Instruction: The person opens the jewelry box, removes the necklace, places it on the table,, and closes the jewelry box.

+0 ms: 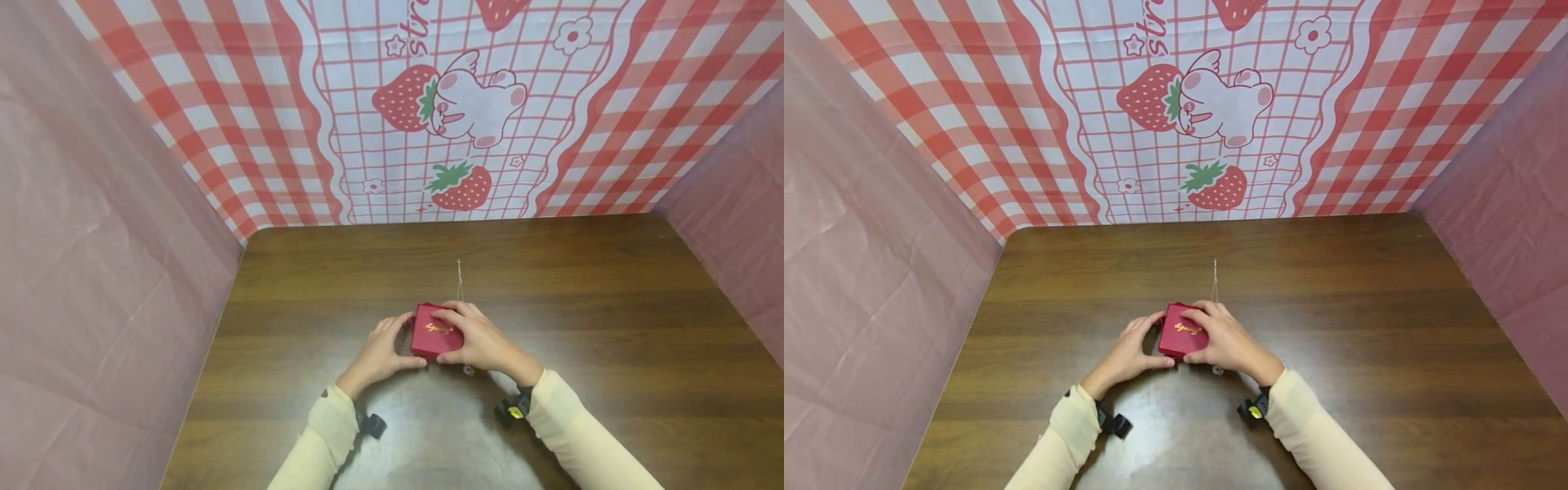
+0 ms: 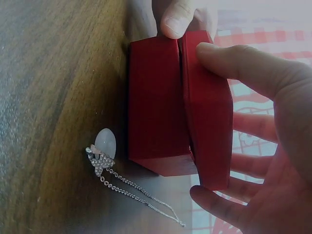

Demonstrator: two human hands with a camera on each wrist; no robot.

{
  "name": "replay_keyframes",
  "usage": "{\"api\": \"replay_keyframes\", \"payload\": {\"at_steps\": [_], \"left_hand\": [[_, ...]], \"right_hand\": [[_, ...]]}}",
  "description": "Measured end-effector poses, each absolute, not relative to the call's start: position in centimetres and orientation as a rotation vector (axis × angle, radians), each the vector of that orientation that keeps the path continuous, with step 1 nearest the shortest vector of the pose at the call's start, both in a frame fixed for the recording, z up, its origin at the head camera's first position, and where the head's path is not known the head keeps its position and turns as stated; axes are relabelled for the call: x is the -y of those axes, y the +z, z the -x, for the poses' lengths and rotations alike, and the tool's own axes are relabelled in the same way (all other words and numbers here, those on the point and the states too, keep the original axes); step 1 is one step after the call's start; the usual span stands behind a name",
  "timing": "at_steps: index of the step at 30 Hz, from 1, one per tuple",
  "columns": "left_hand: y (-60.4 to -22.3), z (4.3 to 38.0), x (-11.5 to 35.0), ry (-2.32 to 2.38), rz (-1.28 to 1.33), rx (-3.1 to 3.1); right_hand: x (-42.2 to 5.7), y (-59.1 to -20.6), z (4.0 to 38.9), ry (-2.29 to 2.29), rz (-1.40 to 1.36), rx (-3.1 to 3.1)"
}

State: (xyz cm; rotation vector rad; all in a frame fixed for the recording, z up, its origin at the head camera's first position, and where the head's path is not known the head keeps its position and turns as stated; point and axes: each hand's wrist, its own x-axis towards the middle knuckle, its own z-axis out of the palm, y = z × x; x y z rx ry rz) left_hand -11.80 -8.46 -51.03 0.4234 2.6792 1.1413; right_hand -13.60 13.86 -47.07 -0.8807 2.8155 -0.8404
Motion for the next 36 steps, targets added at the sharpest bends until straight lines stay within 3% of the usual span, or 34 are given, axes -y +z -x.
{"api": "replay_keyframes", "payload": {"at_steps": [36], "left_hand": [[-50.7,12.1,8.7,1.076,-0.496,-2.673]], "right_hand": [[-14.4,-46.6,14.6,-0.818,1.033,-2.663]]}}
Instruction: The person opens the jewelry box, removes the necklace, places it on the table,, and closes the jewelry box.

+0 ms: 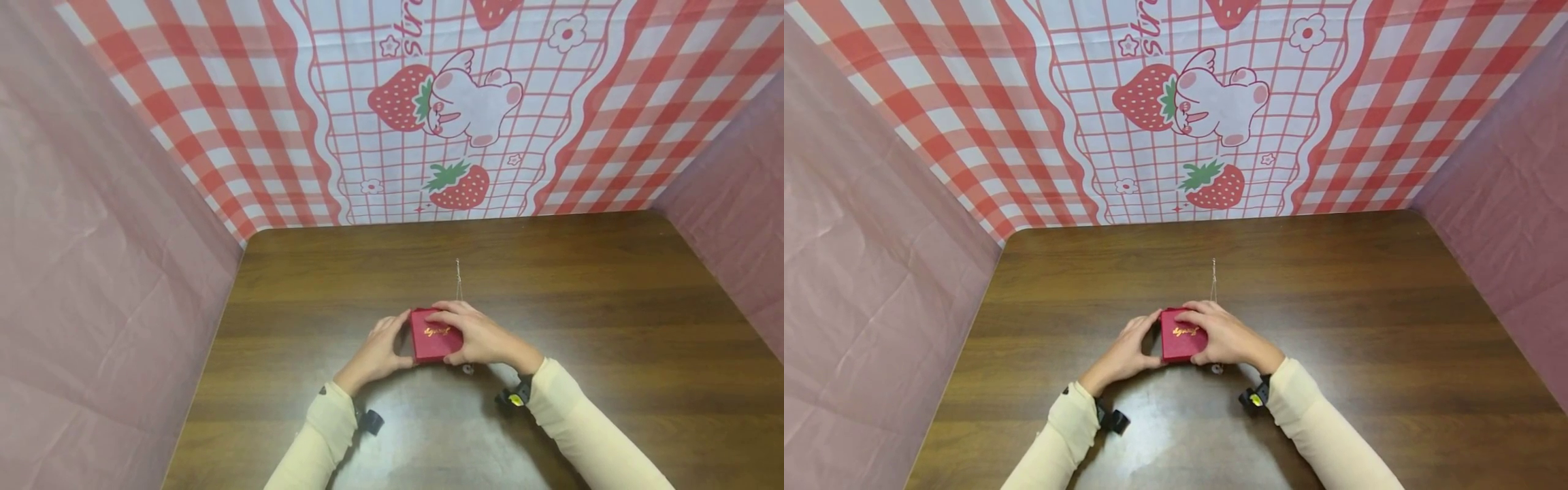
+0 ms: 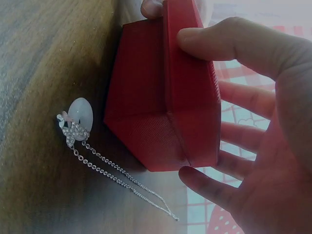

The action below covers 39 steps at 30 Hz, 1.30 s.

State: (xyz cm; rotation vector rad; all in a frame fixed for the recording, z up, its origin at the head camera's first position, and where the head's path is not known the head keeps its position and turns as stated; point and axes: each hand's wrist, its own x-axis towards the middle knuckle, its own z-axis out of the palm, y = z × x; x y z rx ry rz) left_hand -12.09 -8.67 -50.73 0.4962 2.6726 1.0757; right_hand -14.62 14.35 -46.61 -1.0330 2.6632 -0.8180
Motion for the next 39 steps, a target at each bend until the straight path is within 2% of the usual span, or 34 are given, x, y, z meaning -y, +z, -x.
{"api": "replay_keyframes", "payload": {"at_steps": [25,39], "left_hand": [[-50.1,12.4,8.3,1.213,-0.559,-2.567],[-49.9,12.5,8.1,1.142,-0.55,-2.59]], "right_hand": [[-14.7,-47.1,15.0,-0.83,1.024,-2.652],[-14.8,-47.4,14.8,-0.866,1.032,-2.652]]}}
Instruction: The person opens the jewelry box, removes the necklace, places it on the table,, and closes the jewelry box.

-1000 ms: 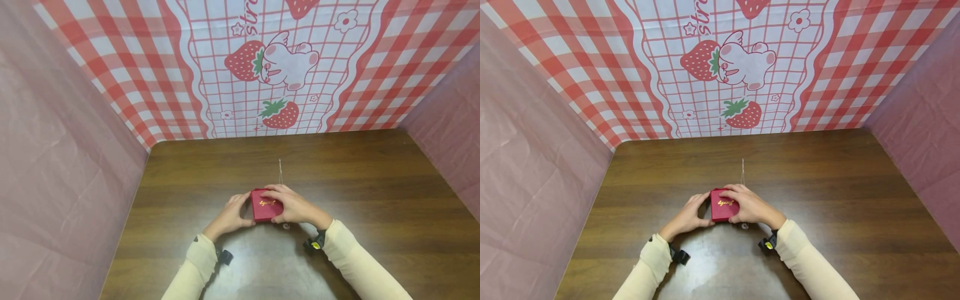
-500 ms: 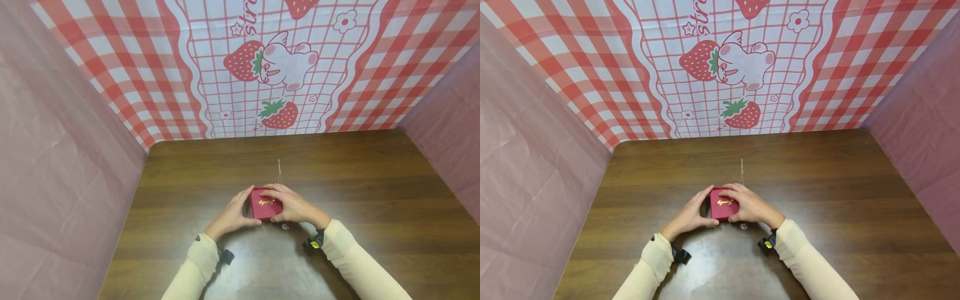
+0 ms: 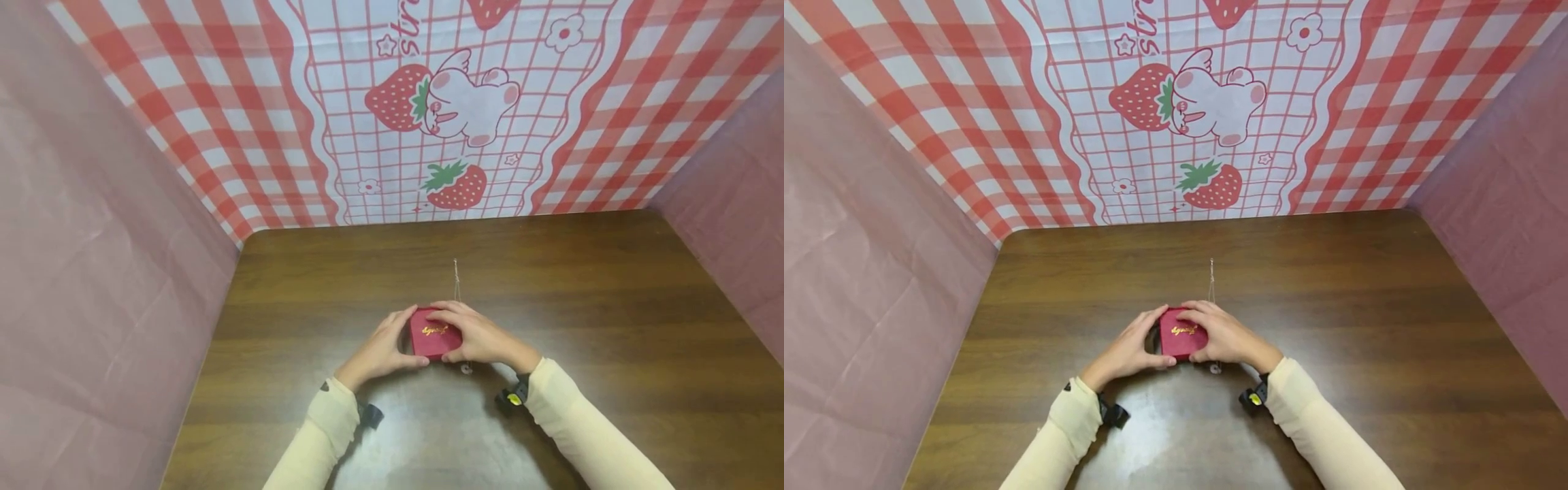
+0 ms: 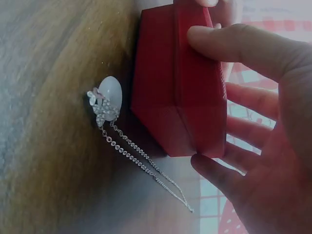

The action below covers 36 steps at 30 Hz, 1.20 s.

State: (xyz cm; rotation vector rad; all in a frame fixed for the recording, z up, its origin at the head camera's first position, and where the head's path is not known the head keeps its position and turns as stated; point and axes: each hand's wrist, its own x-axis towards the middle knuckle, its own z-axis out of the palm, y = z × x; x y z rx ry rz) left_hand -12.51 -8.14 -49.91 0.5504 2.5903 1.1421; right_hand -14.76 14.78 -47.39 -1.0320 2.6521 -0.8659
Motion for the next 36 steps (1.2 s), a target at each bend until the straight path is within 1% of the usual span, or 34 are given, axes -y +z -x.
{"api": "replay_keyframes", "payload": {"at_steps": [13,21,36], "left_hand": [[-49.4,12.8,7.5,0.98,-0.518,-2.681],[-49.4,12.7,7.5,0.99,-0.455,-2.665],[-49.0,12.9,7.8,0.95,-0.576,-2.677]], "right_hand": [[-14.8,-47.9,15.1,-0.827,0.961,-2.654],[-14.9,-47.3,14.9,-0.727,0.912,-2.779],[-14.2,-46.0,14.5,-0.535,0.812,-2.769]]}}
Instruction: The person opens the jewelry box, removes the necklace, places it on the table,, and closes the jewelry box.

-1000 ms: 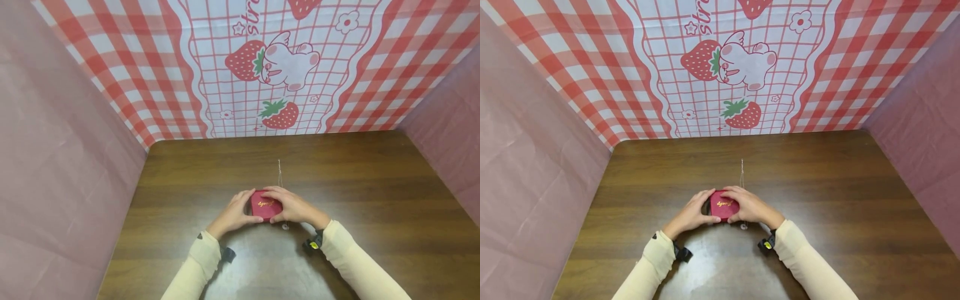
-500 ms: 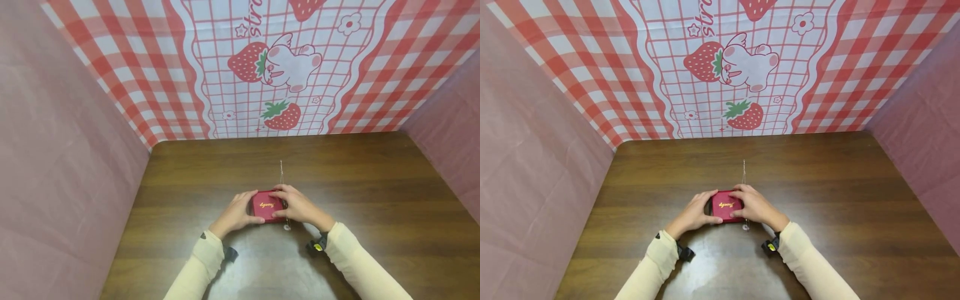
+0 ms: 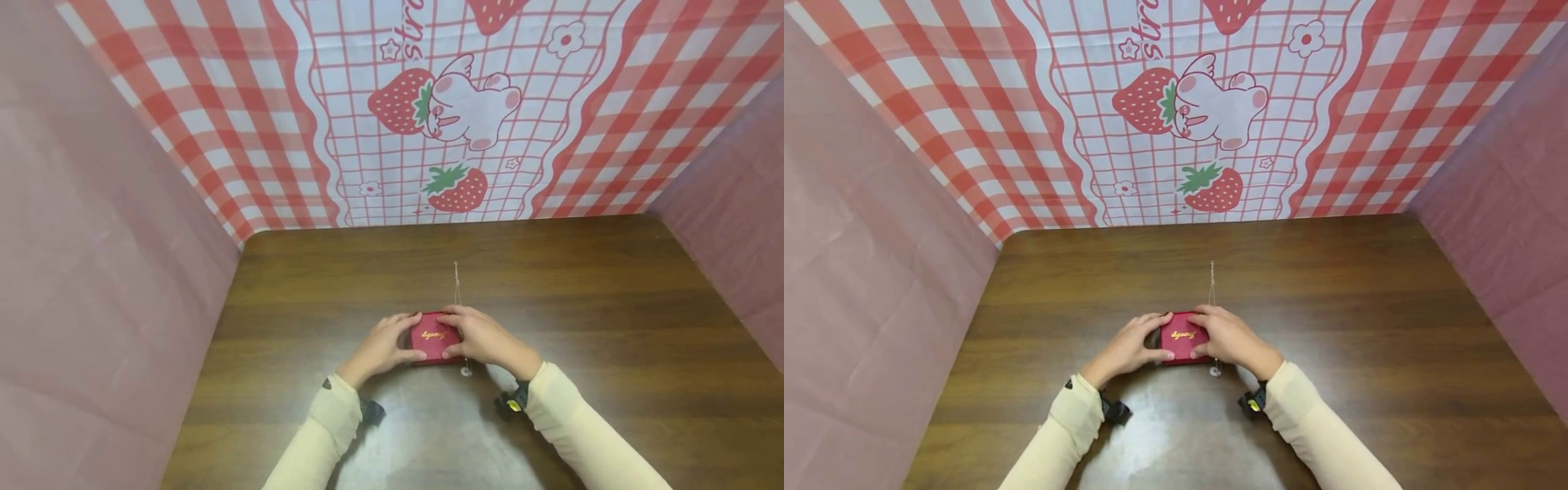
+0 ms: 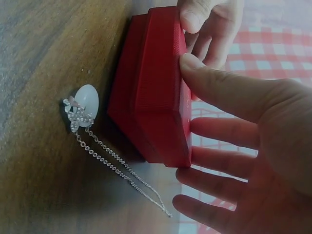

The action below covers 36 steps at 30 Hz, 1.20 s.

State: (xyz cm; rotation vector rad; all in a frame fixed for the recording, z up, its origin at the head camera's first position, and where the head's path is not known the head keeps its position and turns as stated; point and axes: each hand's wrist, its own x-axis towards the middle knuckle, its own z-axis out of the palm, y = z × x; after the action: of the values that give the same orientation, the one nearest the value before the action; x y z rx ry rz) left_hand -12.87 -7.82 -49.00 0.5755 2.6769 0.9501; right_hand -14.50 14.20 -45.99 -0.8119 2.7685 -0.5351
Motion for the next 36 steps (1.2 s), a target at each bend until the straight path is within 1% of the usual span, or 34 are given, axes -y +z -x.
{"api": "replay_keyframes", "payload": {"at_steps": [15,36], "left_hand": [[-48.26,13.13,7.33,0.956,-0.497,-2.719],[-48.58,12.87,6.94,1.006,-0.388,-2.668]], "right_hand": [[-14.06,-45.94,14.69,-0.518,0.88,-2.788],[-14.21,-46.12,14.42,-0.548,0.843,-2.758]]}}
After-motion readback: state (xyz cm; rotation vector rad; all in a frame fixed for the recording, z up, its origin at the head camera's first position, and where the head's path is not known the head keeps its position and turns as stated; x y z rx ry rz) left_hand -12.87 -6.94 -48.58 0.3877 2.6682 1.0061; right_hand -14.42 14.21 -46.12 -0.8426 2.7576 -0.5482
